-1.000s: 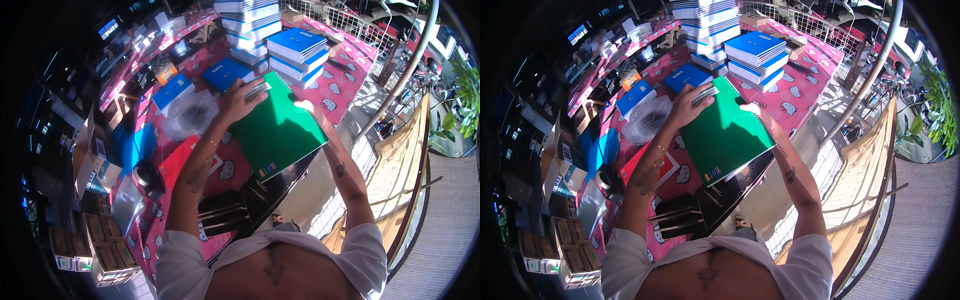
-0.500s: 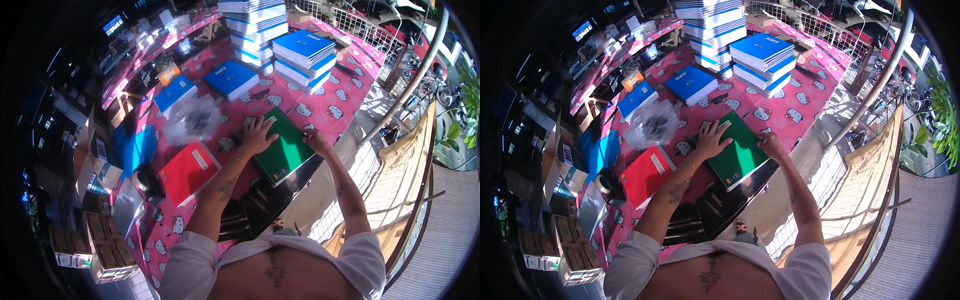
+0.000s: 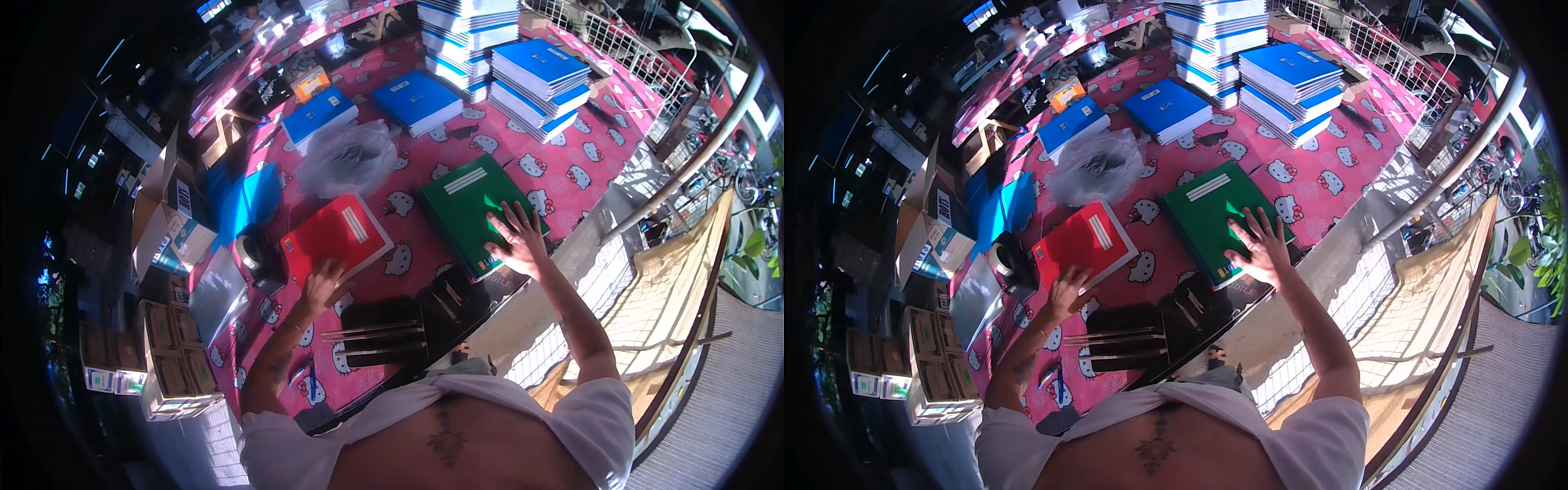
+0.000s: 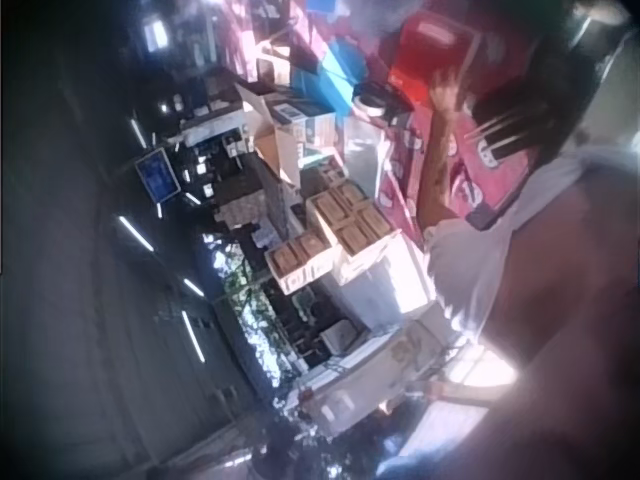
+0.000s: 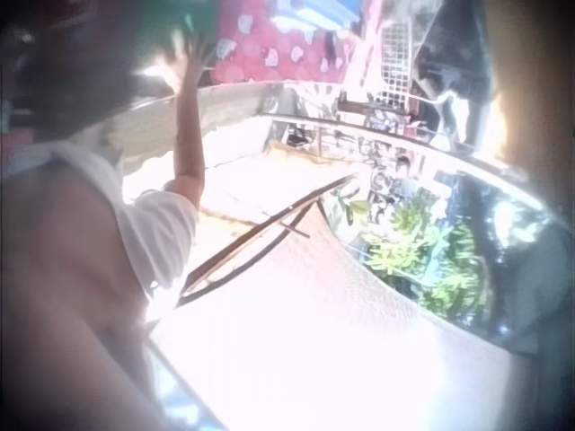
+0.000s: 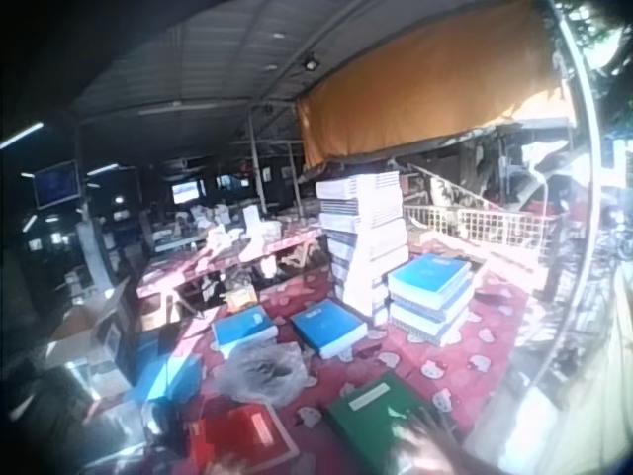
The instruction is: The person organizes and packs various colored notebooks by hand. The person stacks notebooks of the same color together and places them into a cardboard box on the table.
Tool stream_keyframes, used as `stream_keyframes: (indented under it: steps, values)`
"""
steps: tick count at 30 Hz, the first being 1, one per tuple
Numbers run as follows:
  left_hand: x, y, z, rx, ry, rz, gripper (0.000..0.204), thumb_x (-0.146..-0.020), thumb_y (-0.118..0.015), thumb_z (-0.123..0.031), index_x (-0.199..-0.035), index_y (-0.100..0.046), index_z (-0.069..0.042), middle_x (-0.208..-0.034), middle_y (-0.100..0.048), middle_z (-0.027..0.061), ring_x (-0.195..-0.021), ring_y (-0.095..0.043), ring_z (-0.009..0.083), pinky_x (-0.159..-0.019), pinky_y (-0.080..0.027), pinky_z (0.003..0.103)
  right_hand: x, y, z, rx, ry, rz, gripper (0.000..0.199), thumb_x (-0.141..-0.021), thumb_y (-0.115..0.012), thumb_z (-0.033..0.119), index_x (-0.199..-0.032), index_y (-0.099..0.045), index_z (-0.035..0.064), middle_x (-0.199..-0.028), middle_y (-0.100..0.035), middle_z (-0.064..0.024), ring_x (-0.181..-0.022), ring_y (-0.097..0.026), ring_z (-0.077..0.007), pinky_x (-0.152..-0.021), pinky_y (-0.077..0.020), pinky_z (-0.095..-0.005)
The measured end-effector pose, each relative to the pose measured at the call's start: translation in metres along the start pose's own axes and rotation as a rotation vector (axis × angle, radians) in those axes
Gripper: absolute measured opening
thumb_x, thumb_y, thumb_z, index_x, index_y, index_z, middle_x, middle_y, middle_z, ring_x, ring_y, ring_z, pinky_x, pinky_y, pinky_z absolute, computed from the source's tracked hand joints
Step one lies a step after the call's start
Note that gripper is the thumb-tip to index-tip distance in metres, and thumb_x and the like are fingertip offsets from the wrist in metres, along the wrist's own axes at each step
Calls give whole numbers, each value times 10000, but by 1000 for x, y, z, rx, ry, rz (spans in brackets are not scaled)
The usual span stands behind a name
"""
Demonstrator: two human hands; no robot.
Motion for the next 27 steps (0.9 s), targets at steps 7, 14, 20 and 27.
stream_keyframes:
  steps: [7,14,20,27]
  values:
    - [11,-9,29,300,93,-53,273,-905,-670,-183,-1145,-691,-53,-1023,-705,166,-894,-701,333,-809,-567,413,-12,33,76,-175,-64,-167,746,-911,-605,548,-1539,-337,248,-1582,-281,-199,-1477,-239,-407,-1145,-185,-658]
    - [0,0,39,361,262,97,226,-925,-636,-176,-1119,-693,-74,-961,-718,170,-904,-699,346,-777,-539,411,-13,-7,188,-548,96,-24,709,-878,-688,292,-1505,-371,192,-1519,-359,-203,-1380,-391,-433,-1107,-359,-507]
    - [-37,84,5,132,242,-223,207,-967,-547,-201,-1117,-675,-139,-896,-705,180,-893,-671,407,-779,-524,497,-22,-53,203,-712,28,-150,689,-843,-726,247,-1458,-430,154,-1448,-444,-202,-1286,-485,-437,-1022,-455,-461]
    - [-64,195,13,-102,393,-222,207,-952,-547,-178,-1103,-668,-107,-912,-708,180,-859,-684,382,-742,-539,465,-69,-85,207,-493,25,226,536,-855,-698,208,-1354,-542,93,-1414,-510,-179,-1230,-540,-401,-1001,-471,-472]
Point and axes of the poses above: each hand's wrist, its own x-axis away from the middle knuckle, its own y-axis out of the back of the hand, z = x × y, the point moved 2 cm from there along -x, towards the middle knuckle
